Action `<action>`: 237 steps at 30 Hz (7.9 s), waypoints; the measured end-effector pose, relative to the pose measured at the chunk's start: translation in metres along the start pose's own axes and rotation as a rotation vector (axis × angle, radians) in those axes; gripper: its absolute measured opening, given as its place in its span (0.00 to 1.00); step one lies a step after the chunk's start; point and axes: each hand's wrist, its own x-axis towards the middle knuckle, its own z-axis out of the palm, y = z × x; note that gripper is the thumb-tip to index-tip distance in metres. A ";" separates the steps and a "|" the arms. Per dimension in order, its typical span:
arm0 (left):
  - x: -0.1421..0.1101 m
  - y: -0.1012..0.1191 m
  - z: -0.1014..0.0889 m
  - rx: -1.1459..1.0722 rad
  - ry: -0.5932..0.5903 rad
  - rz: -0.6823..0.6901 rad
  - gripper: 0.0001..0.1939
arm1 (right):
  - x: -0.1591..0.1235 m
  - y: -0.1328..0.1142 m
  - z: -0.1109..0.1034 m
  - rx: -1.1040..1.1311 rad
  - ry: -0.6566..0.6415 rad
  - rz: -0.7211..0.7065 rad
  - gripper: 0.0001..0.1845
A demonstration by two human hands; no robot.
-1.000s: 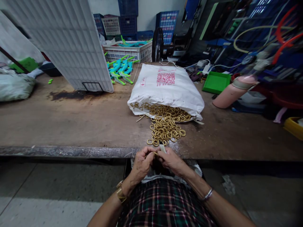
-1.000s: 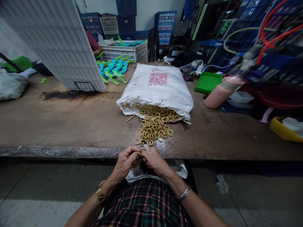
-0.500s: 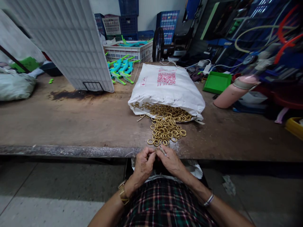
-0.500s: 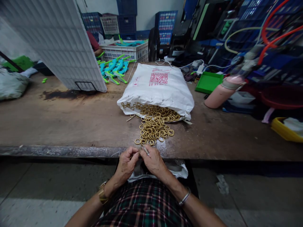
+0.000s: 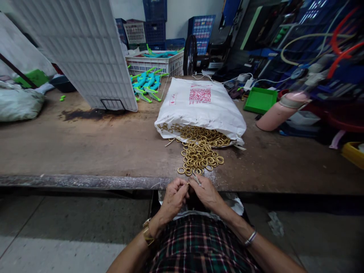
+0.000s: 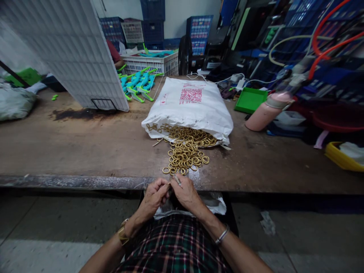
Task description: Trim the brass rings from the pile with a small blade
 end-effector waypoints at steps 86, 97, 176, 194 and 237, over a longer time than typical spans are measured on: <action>-0.003 0.007 0.008 -0.232 -0.044 -0.073 0.18 | 0.004 0.005 -0.005 0.329 -0.126 0.056 0.15; 0.003 0.016 0.013 -0.439 -0.117 -0.154 0.16 | 0.007 0.009 -0.006 0.552 -0.096 0.127 0.17; -0.009 0.019 0.043 0.011 0.261 -0.006 0.14 | 0.008 0.012 -0.031 0.121 -0.171 -0.125 0.14; -0.027 0.011 0.021 -0.117 0.245 0.044 0.16 | -0.009 0.006 -0.016 -0.315 -0.237 -0.373 0.10; -0.032 0.006 -0.002 -0.647 0.077 -0.091 0.11 | 0.032 -0.009 0.008 -0.846 0.003 -0.362 0.09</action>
